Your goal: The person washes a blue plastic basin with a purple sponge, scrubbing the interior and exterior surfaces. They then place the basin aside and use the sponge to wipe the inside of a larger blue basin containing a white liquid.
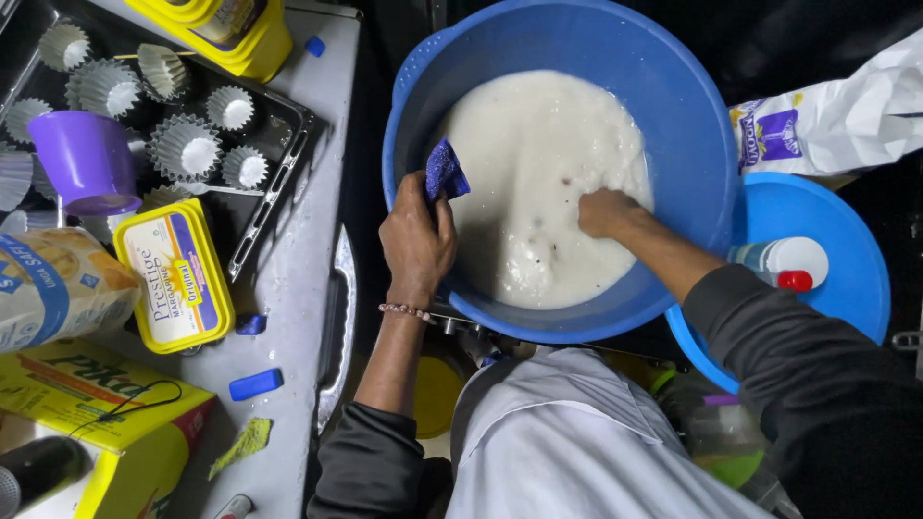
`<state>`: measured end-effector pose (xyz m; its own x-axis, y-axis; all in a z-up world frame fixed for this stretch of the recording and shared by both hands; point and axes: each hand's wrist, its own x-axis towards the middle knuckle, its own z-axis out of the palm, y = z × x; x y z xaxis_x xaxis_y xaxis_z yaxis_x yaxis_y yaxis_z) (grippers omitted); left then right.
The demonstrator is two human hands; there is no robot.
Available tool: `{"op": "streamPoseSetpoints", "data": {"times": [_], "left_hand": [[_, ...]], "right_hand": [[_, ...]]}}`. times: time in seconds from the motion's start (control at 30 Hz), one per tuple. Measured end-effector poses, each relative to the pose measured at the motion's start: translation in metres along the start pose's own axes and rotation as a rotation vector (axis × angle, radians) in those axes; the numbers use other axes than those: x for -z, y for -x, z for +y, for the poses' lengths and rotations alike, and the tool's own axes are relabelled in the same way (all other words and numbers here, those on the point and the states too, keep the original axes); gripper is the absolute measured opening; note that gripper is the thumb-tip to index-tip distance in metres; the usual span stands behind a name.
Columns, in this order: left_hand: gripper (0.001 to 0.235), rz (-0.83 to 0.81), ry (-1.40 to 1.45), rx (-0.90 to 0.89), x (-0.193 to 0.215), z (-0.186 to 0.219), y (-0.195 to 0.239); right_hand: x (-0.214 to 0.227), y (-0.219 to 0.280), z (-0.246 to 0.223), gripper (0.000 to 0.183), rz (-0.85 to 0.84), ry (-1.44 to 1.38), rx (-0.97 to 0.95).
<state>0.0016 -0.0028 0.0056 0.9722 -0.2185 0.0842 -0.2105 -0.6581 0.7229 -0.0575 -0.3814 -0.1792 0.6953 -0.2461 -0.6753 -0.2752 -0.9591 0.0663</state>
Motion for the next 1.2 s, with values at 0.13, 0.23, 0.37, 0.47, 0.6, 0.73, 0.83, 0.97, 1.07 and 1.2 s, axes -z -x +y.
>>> {"op": "streamPoseSetpoints", "data": {"times": [0.13, 0.23, 0.37, 0.47, 0.6, 0.73, 0.83, 0.97, 1.07, 1.2], "left_hand": [[0.03, 0.007, 0.012, -0.008, 0.001, -0.002, -0.001], [0.03, 0.009, 0.015, -0.014, -0.001, -0.004, 0.0], [0.03, 0.023, 0.02, -0.023, -0.001, -0.004, 0.0], [0.03, 0.018, 0.02, -0.017, -0.001, -0.003, 0.0], [0.03, 0.034, 0.026, -0.024, -0.004, -0.008, -0.001], [0.031, 0.035, 0.03, -0.025, -0.009, -0.013, 0.0], [0.03, 0.039, 0.043, -0.026, -0.01, -0.013, 0.0], [0.031, 0.04, 0.057, -0.023, -0.005, -0.01, 0.001], [0.032, 0.052, 0.065, -0.026, -0.008, -0.012, 0.0], [0.033, 0.056, 0.065, -0.026, -0.011, -0.014, 0.0]], "right_hand": [[-0.014, 0.026, -0.033, 0.05, -0.174, -0.062, 0.177], [-0.015, 0.041, -0.075, 0.047, -0.184, -0.164, 0.243], [0.027, 0.081, -0.15, 0.044, 0.009, -0.543, 0.28], [0.002, 0.042, -0.175, 0.04, 0.154, -0.828, 0.38], [0.025, 0.055, -0.204, 0.04, 0.106, -1.518, 0.495], [0.073, 0.079, -0.198, 0.026, -0.018, -1.71, 0.377], [0.093, 0.063, -0.17, 0.024, -0.021, -1.664, 0.292], [0.124, 0.07, -0.133, 0.024, 0.007, -1.665, 0.338], [0.128, 0.048, -0.102, 0.024, 0.098, -1.555, 0.235], [0.104, -0.013, -0.055, 0.023, 0.263, -1.351, 0.119]]}}
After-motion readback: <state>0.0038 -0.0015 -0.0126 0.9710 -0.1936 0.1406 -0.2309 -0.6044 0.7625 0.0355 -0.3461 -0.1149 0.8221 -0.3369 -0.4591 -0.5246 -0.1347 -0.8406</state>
